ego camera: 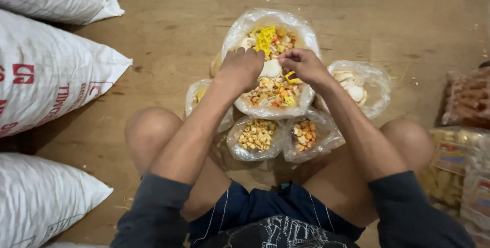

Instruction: The person sits on the floor and sorts a mixed pile of snacks by hand into separate plastic bags. They pick out specific shapes and colors, such as white slices and yellow rings, and place them into designated bags.

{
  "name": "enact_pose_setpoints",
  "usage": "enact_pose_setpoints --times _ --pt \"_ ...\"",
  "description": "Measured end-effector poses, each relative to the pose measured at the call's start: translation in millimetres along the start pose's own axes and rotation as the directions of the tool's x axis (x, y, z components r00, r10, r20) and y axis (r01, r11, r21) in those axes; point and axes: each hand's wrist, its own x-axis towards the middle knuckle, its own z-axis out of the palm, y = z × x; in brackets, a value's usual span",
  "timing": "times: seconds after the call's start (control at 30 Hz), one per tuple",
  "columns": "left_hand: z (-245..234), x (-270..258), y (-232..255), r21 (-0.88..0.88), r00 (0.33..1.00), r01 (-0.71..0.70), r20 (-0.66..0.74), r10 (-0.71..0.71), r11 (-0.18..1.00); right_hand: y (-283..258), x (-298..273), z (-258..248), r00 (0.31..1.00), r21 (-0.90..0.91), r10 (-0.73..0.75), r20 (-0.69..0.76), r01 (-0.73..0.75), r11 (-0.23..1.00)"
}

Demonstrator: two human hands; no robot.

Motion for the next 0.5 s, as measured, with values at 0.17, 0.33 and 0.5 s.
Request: enact_pose_setpoints --times 0.17,0.33,0.5 --pt "-39 -26 39 -0.179 0.998 -0.064 -0.005 0.064 0.982 5 -30 -43 0.999 0.141 -0.039 -0.026 0.042 0.989" --pt "-57 -42 59 -0.359 0.987 -0.160 -0.064 0.147 0.920 13 -54 -64 0.994 0.159 -0.067 -0.081 0.079 0.984" --pt "-27 -21 63 -0.535 0.980 -0.198 -0.082 0.183 0.821 9 -74 -69 0.991 0.130 -0.077 -0.107 0.091 0.987"
